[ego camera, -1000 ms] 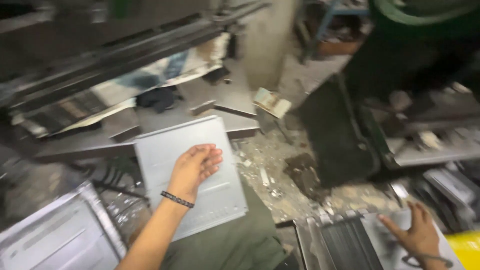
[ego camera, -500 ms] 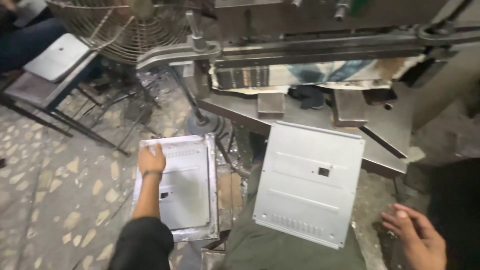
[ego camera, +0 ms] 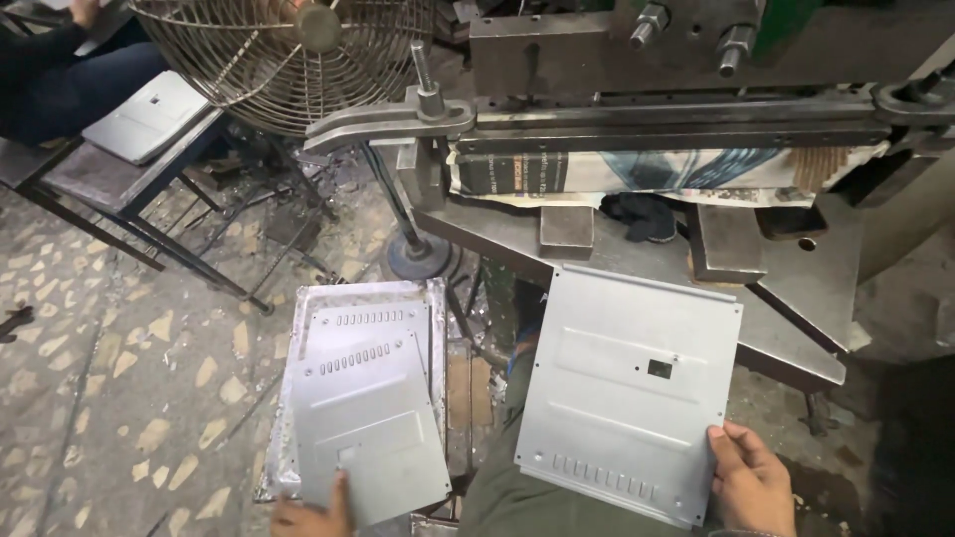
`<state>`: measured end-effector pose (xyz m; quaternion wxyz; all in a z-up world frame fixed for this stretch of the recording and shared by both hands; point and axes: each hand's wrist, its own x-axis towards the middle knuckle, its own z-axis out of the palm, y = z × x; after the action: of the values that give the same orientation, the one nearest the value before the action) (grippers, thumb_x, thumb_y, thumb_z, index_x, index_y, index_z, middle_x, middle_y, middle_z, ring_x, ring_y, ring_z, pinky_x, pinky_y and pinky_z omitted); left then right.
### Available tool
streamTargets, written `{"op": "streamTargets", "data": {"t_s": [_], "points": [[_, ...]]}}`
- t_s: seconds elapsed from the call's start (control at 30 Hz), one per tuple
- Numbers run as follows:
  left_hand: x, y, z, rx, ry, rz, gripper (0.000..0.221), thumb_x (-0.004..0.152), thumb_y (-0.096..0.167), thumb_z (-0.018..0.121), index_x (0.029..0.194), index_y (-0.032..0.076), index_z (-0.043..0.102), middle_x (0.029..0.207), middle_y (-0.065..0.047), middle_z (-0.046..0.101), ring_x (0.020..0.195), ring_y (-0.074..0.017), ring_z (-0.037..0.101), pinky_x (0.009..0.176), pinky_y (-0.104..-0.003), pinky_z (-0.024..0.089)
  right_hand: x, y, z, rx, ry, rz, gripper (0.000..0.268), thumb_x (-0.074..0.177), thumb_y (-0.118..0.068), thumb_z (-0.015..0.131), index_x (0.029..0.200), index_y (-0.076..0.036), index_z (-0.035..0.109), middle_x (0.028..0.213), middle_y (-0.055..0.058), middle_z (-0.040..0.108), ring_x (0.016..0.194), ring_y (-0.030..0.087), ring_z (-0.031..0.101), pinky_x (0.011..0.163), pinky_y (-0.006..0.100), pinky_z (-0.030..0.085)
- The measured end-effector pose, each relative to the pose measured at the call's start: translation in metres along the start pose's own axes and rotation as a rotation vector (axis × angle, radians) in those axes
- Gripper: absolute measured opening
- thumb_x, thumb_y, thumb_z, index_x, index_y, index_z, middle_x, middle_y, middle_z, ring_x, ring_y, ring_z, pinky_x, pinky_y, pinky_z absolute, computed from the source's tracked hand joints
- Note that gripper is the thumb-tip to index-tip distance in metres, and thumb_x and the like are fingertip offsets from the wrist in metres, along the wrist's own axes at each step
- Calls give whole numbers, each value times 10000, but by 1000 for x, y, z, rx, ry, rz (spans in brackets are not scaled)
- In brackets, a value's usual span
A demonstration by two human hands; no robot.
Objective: Bending and stacking stamped metal sheets using an industrial press machine.
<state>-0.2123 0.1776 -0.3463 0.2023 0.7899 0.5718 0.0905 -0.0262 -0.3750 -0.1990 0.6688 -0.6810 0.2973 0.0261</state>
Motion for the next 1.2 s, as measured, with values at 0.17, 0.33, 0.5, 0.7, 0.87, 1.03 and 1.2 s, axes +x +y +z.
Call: {"op": "streamTargets", "data": {"t_s": [0.17, 0.33, 0.5, 0.7, 0.87, 1.03, 1.2], "points": [[130, -75, -17, -492, -580, 67, 1048, 794, 693, 626, 1505, -65, 484, 1315, -301, 638, 1210, -399, 658, 1050, -461, 485, -15, -33, -8, 110, 46, -233, 258, 1015, -148, 609, 1219, 11, 605, 1106, 106, 704, 991, 195, 698, 853, 346, 582], [146, -48, -151, 312, -300, 926, 693, 842, 393, 650, 1505, 199, 597, 1065, -106, 731, 1079, -232, 713, 1063, -345, 509, -20, -51, -17, 93, 139, -678, 248, 1126, -128, 602, 1281, 65, 581, 1222, 180, 652, 1085, 233, 686, 959, 369, 566], [90, 77, -180, -587, -526, 353, 413, 1064, 201, 560, 1344, -92, 634, 1235, -334, 676, 1180, -392, 659, 1056, -454, 471, -62, -109, 14, 139, -175, -444, 289, 1051, -170, 550, 1205, 60, 634, 1159, 197, 718, 1000, 265, 721, 872, 398, 593], [-51, 295, -160, -723, -576, 1087, 391, 1030, 244, 486, 1313, 20, 637, 1206, -129, 675, 1106, -233, 608, 964, -353, 483, -73, -204, 54, 182, -530, -43, 415, 991, -327, 488, 1204, -13, 657, 1124, 156, 742, 951, 257, 720, 807, 385, 584], [-154, 418, -165, -1086, -1134, 523, 455, 993, 393, 554, 1183, 10, 707, 1003, -52, 757, 879, -119, 675, 784, -288, 548, -34, -271, 59, 52, -366, 11, 297, 943, -309, 628, 1094, -66, 709, 1020, 39, 726, 862, 144, 655, 799, 301, 559], [-166, 469, -137, -1175, -1084, 555, 456, 1040, 376, 587, 1157, -45, 718, 1012, -64, 714, 911, -114, 610, 802, -282, 511, 49, -285, 46, -78, -282, -130, 338, 952, -286, 729, 1118, 7, 702, 1015, 86, 700, 882, 217, 599, 756, 358, 483], [-175, 484, -151, -1187, -1154, 388, 427, 996, 339, 588, 1164, -36, 704, 1050, -75, 734, 945, -143, 659, 825, -291, 518, 64, -292, 48, -247, -156, -156, 517, 915, -297, 769, 1284, 37, 628, 1238, 106, 688, 1099, 190, 614, 938, 326, 447]]}}
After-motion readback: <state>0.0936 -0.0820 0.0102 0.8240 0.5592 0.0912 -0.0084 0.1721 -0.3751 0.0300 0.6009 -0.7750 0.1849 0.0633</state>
